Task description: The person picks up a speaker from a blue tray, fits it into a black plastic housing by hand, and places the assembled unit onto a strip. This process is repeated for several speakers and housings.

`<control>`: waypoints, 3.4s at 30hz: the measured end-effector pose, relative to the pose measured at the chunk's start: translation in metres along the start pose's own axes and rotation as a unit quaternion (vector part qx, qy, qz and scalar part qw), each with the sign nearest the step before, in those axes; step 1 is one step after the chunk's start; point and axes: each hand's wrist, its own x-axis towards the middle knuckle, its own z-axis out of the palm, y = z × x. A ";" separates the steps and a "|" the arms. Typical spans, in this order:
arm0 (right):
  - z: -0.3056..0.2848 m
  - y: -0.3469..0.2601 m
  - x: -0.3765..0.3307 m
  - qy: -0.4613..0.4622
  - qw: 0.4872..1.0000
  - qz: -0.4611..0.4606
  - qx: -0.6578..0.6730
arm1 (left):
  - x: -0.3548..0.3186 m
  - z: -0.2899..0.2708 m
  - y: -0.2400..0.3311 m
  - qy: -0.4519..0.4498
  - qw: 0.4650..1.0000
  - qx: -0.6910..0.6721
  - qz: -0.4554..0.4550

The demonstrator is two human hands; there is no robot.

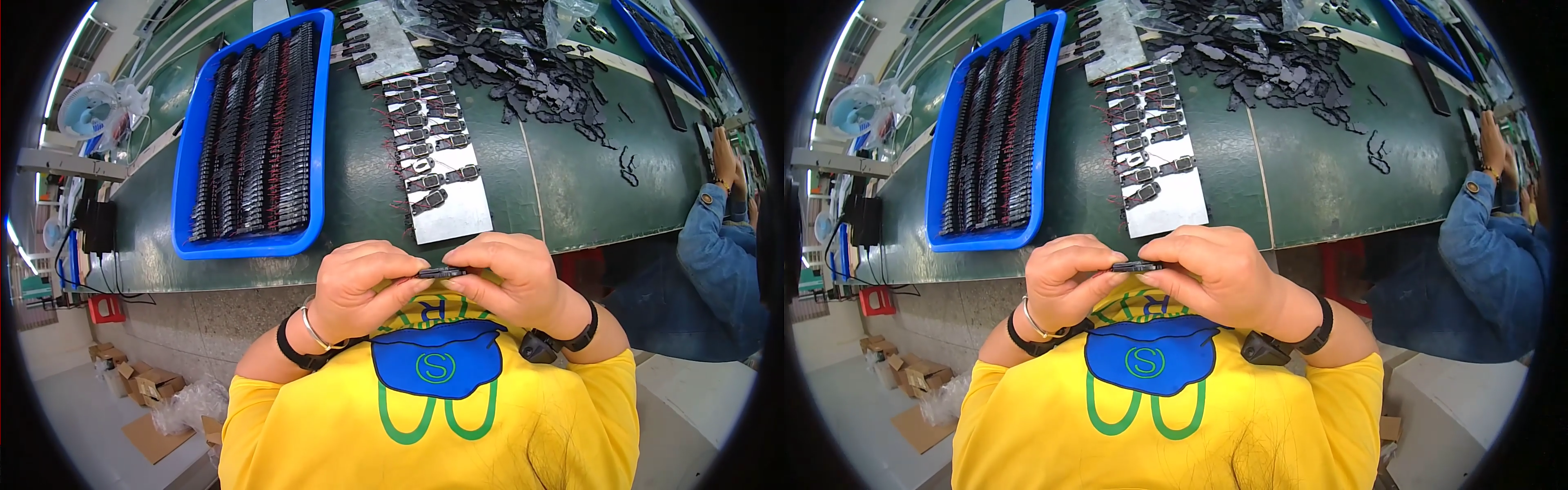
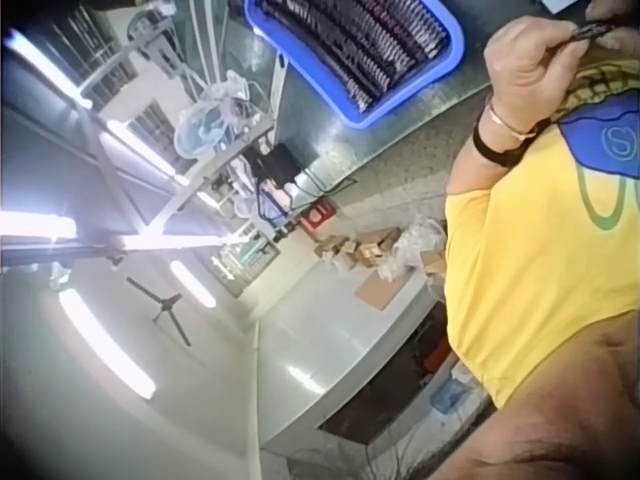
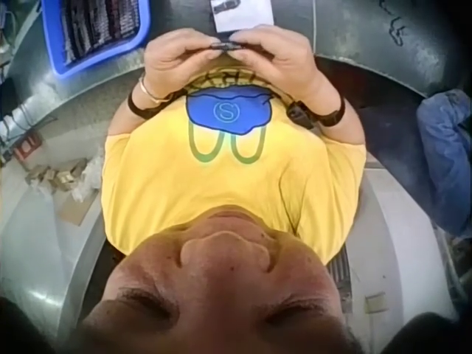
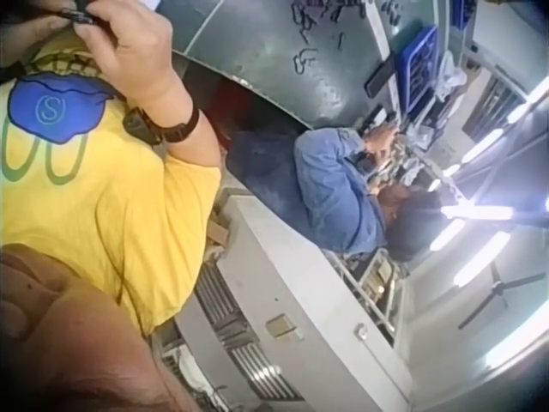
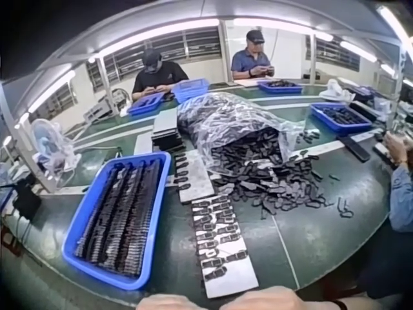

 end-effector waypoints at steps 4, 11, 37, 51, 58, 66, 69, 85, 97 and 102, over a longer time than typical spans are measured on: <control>0.004 0.004 0.000 0.024 0.999 -0.042 -0.004 | 0.002 0.001 -0.001 0.004 0.999 0.021 0.031; 0.005 0.009 -0.002 0.027 0.997 -0.069 -0.004 | 0.000 0.000 -0.008 -0.006 0.996 0.022 0.082; 0.014 0.019 -0.005 0.029 0.993 -0.116 -0.017 | -0.007 -0.001 -0.007 -0.033 0.998 0.048 0.035; 0.013 0.009 -0.008 0.005 0.998 0.016 0.056 | 0.002 -0.003 -0.001 -0.046 0.996 0.066 0.042; 0.013 0.010 -0.010 0.012 0.991 0.056 0.122 | 0.001 0.001 0.003 -0.022 0.997 0.073 0.030; 0.013 0.014 -0.014 0.008 0.984 0.071 0.165 | -0.002 -0.002 0.008 -0.023 0.996 -0.012 -0.090; 0.013 0.015 -0.014 0.005 0.989 0.048 0.143 | 0.004 -0.003 0.008 -0.022 0.998 0.051 -0.027; 0.011 0.010 -0.011 0.015 0.993 0.031 0.109 | -0.004 -0.025 0.012 -0.059 0.991 0.117 -0.008; 0.016 0.006 -0.001 -0.002 0.998 -0.064 0.019 | 0.003 -0.015 0.015 -0.057 0.969 0.212 0.113; 0.024 0.004 0.007 -0.039 0.995 -0.092 -0.013 | -0.004 -0.024 0.023 -0.073 0.961 0.248 0.101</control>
